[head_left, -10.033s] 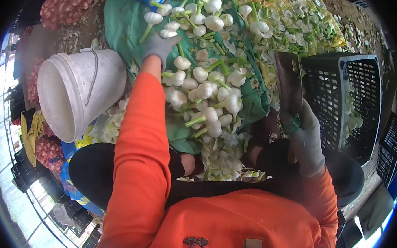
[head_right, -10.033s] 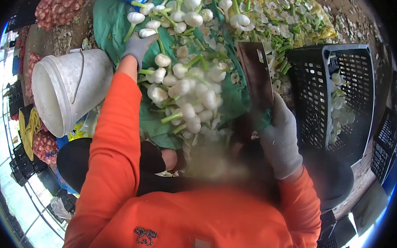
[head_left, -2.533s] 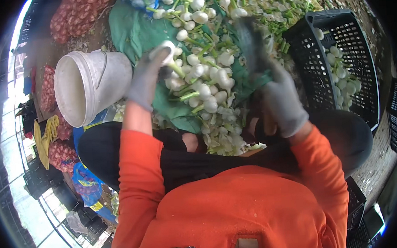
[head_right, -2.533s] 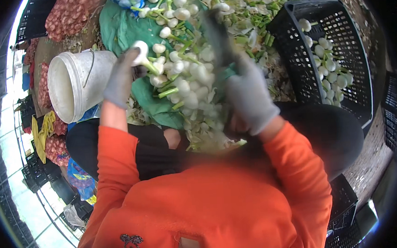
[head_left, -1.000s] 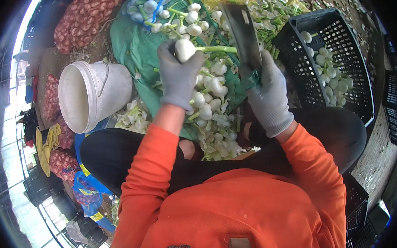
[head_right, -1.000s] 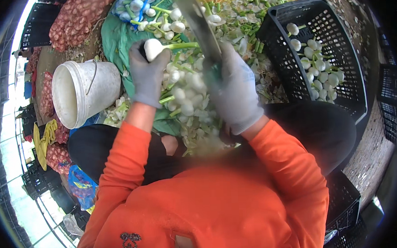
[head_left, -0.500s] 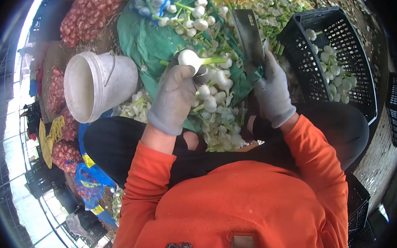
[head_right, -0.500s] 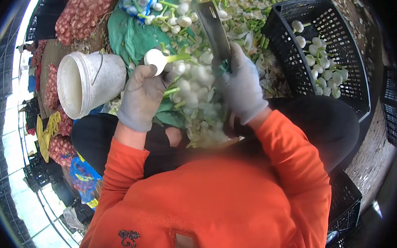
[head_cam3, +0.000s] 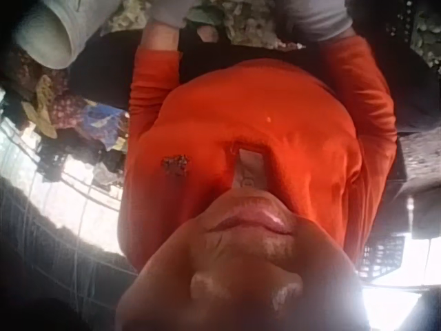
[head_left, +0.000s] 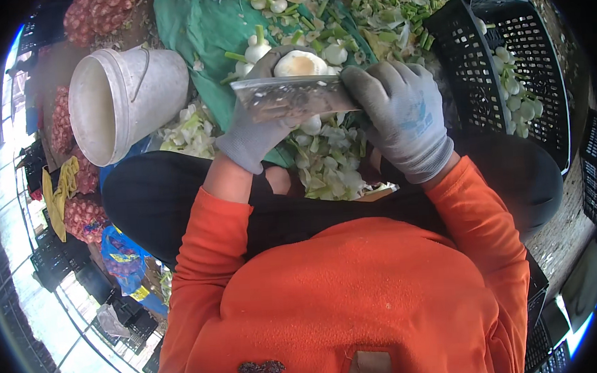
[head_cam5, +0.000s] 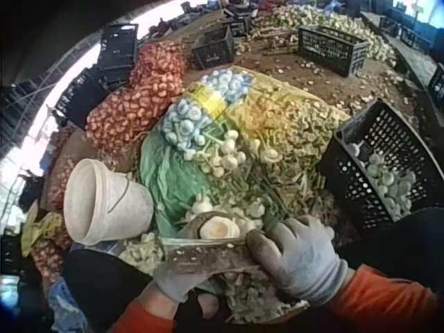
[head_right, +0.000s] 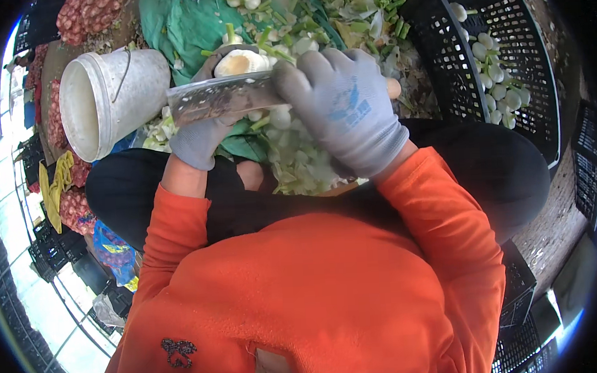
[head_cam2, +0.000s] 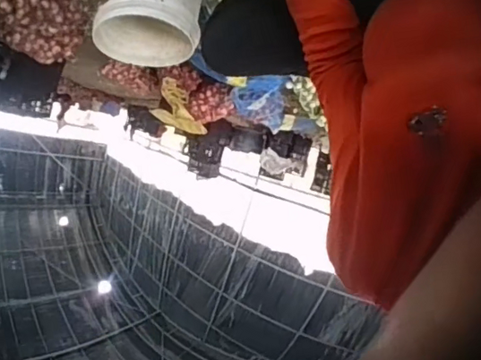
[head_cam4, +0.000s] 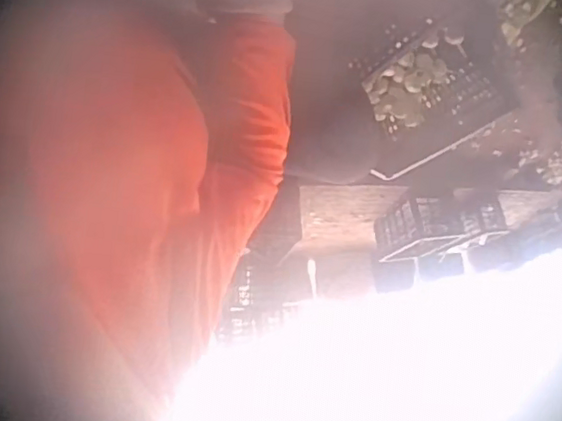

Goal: The person peels green onions by hand and with a cleaver, removing the outer layers and trimming the stems, then placing the cleaned onions into a black plastic crate.

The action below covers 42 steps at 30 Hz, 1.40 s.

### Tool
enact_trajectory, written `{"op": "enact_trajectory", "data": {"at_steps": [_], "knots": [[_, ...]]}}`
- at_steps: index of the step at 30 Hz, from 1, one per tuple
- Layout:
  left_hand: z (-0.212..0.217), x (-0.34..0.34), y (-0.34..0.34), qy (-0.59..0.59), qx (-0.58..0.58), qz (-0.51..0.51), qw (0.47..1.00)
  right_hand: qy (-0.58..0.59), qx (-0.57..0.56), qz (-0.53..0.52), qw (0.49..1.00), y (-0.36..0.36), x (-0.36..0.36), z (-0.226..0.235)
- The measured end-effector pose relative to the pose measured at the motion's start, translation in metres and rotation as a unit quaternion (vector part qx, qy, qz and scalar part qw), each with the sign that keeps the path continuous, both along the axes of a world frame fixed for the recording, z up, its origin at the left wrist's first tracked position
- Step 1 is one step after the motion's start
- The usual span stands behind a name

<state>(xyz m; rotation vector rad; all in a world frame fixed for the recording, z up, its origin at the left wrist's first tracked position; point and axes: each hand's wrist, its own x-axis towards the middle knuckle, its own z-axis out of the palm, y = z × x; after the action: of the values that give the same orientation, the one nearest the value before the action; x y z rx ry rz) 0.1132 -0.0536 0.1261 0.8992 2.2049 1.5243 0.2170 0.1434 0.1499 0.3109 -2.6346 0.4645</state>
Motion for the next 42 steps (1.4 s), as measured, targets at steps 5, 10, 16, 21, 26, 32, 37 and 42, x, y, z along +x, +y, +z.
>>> {"op": "enact_trajectory", "data": {"at_steps": [5,10,16,21,26,32,37,42], "knots": [[0.003,0.006,0.007,0.033,-0.061,-0.016,0.997,-0.003,0.05,0.024,0.998,0.0,0.005,-0.009],[-0.002,0.008,0.011,-0.35,0.236,-0.06,0.904,0.017,0.05,0.041,0.998,-0.004,0.006,-0.009],[0.004,-0.008,0.013,-0.732,0.277,-0.083,0.617,0.047,0.05,0.043,0.997,0.001,0.005,-0.014],[0.017,0.005,0.008,-0.561,0.171,-0.018,0.81,0.109,0.051,0.04,0.992,0.002,0.002,-0.022],[0.052,0.024,0.016,-0.183,-0.017,-0.146,0.972,0.093,0.078,-0.025,0.992,0.038,-0.007,-0.031],[0.037,0.009,0.001,-0.283,0.024,-0.095,0.954,0.106,0.038,0.048,0.992,0.0,0.009,-0.006],[0.043,0.011,0.008,-0.502,0.09,-0.045,0.859,0.1,0.06,0.027,0.993,0.007,0.004,-0.016],[0.057,0.004,0.006,-0.339,-0.006,-0.104,0.935,0.006,0.041,-0.146,0.988,0.047,-0.022,-0.031]]}}
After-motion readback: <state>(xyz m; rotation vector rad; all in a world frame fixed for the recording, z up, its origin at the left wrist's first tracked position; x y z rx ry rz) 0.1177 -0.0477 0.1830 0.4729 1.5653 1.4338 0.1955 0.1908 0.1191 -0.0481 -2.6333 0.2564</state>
